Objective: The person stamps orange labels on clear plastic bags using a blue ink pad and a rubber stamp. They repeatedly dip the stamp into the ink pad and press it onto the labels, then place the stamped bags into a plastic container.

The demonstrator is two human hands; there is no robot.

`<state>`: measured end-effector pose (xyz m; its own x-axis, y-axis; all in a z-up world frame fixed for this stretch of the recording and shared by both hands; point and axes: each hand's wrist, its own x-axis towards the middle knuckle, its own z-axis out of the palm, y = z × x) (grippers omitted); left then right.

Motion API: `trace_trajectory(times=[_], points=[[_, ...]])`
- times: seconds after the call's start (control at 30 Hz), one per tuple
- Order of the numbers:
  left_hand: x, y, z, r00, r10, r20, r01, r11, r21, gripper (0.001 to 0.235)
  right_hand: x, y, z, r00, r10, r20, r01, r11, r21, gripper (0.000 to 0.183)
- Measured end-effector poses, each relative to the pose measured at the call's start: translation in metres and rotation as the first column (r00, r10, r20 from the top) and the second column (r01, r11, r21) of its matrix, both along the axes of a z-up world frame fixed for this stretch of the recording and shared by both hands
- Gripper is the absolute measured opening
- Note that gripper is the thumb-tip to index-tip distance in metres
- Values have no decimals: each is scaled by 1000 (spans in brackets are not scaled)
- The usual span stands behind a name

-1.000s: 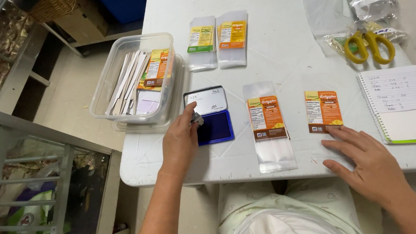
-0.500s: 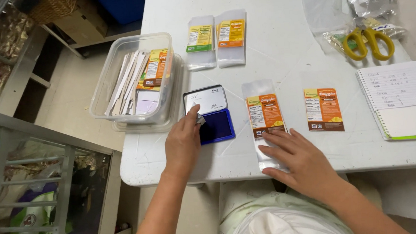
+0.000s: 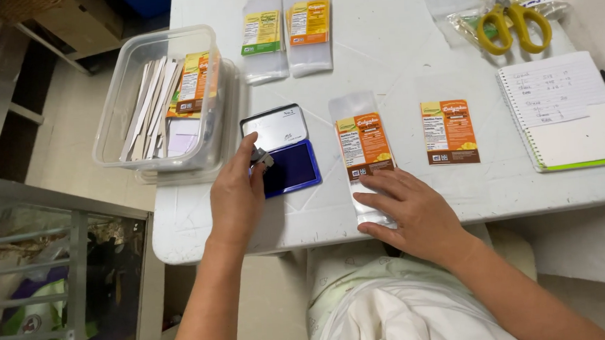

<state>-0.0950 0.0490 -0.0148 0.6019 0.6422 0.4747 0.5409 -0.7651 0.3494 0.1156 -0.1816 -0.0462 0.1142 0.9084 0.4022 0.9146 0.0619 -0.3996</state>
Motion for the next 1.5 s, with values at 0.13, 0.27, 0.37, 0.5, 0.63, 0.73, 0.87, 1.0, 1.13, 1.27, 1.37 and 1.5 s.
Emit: trace_trajectory(times=[0.13, 0.27, 0.37, 0.5, 0.63, 0.73, 0.87, 1.0, 1.13, 1.27, 1.37, 1.5], points=[[18, -4, 11, 985, -101, 139, 108, 993, -45, 58, 1, 0, -3, 1000, -19, 15, 19, 1000, 7, 44], [62, -33, 36, 924, -269, 271, 347, 888, -303, 55, 0, 1, 1, 1000, -5, 30, 5, 1000, 9, 44], [84, -34, 33, 852, -445, 276, 524, 704, -480, 61, -2, 0, 0, 999, -20, 47, 19, 1000, 22, 46], [101, -25, 36, 835, -541, 96, 490, 653, -578, 61, 0, 0, -3, 999, -26, 27, 25, 999, 21, 45], [109, -16, 31, 833, -553, -1, 449, 677, -583, 62, 0, 0, -2, 1000, -4, 15, 4, 1000, 21, 46], [111, -13, 29, 831, -557, 13, 461, 673, -579, 62, 0, -1, -3, 1000, 1, 13, -1, 1000, 17, 46], [109, -21, 47, 819, -572, 35, 475, 643, -601, 58, 1, 0, -3, 1000, -5, 25, 5, 1000, 11, 46], [109, -24, 49, 822, -569, 28, 471, 651, -595, 56, 0, 0, -1, 1000, -6, 21, 5, 1000, 7, 46], [110, -26, 50, 819, -574, 20, 474, 656, -587, 57, -1, 0, 1, 1000, -18, 23, 18, 1000, 9, 45], [110, -26, 35, 821, -571, 9, 486, 691, -535, 58, -1, 0, -1, 999, -20, 28, 20, 1000, 8, 45], [107, -34, 30, 835, -551, -7, 484, 740, -467, 57, -1, 0, -1, 999, -27, 38, 27, 999, 20, 45], [100, -47, 17, 846, -533, -30, 494, 803, -333, 58, -3, 1, -2, 998, -24, 61, 21, 999, 47, 44]])
